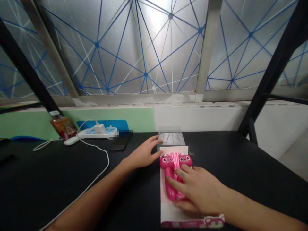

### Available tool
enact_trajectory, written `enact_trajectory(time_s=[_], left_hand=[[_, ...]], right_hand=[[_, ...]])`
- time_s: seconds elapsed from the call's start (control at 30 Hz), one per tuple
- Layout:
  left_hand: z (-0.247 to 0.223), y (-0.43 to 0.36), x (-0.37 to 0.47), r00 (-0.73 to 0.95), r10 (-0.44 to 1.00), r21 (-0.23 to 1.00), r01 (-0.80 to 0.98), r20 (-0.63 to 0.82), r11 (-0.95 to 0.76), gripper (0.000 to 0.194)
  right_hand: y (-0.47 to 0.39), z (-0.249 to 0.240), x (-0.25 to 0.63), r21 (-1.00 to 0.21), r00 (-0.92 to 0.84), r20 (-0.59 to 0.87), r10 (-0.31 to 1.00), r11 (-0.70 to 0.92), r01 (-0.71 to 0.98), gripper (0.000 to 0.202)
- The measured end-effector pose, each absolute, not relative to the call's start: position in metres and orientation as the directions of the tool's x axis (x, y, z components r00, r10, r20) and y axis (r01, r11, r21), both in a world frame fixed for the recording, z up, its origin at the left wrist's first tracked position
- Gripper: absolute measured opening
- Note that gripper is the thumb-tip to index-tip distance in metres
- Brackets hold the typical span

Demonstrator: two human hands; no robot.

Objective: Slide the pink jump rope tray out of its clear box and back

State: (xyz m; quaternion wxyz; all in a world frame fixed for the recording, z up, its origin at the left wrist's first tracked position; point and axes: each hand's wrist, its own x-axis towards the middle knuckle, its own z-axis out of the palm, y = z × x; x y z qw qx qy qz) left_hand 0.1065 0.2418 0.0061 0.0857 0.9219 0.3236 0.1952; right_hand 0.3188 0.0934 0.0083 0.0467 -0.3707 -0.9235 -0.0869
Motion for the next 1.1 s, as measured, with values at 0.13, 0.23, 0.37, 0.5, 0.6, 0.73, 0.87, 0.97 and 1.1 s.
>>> enact_trajectory(time_s=[0.13, 0.23, 0.37, 0.5, 0.6, 0.73, 0.87, 0.97, 1.1], left_hand=[[0.014, 0.244, 0.112, 0.7, 0.635, 0.344, 0.538, 0.326, -0.769, 0.025], [0.018, 0.241, 0.118, 0.696, 0.639, 0.384, 0.52, 0.328, -0.763, 0.02], [0.015, 0.237, 0.119, 0.689, 0.649, 0.443, 0.495, 0.324, -0.747, 0.022], [0.011, 0.231, 0.117, 0.691, 0.646, 0.495, 0.458, 0.324, -0.738, 0.021], [0.012, 0.223, 0.12, 0.703, 0.635, 0.511, 0.436, 0.32, -0.74, 0.022], [0.015, 0.21, 0.125, 0.731, 0.61, 0.5, 0.422, 0.306, -0.756, 0.026], [0.017, 0.205, 0.125, 0.748, 0.592, 0.458, 0.432, 0.299, -0.777, 0.026], [0.018, 0.206, 0.123, 0.752, 0.585, 0.455, 0.425, 0.304, -0.783, 0.024], [0.02, 0.208, 0.123, 0.751, 0.583, 0.437, 0.432, 0.31, -0.789, 0.024]], right_hand=[[0.092, 0.011, 0.324, 0.084, -0.742, 0.132, 0.658, 0.738, 0.67, 0.059], [0.089, 0.015, 0.329, 0.075, -0.757, 0.149, 0.637, 0.756, 0.651, 0.056], [0.085, 0.018, 0.331, 0.064, -0.738, 0.153, 0.658, 0.738, 0.672, 0.057], [0.089, 0.014, 0.332, 0.082, -0.685, 0.185, 0.705, 0.683, 0.726, 0.05], [0.097, 0.007, 0.335, 0.119, -0.643, 0.233, 0.73, 0.634, 0.764, 0.051], [0.113, -0.002, 0.34, 0.177, -0.622, 0.332, 0.709, 0.601, 0.779, 0.052], [0.13, -0.009, 0.341, 0.21, -0.554, 0.437, 0.709, 0.519, 0.829, 0.06], [0.13, -0.007, 0.34, 0.201, -0.565, 0.471, 0.677, 0.541, 0.816, 0.056], [0.11, 0.004, 0.337, 0.143, -0.752, 0.402, 0.522, 0.776, 0.615, 0.047]])
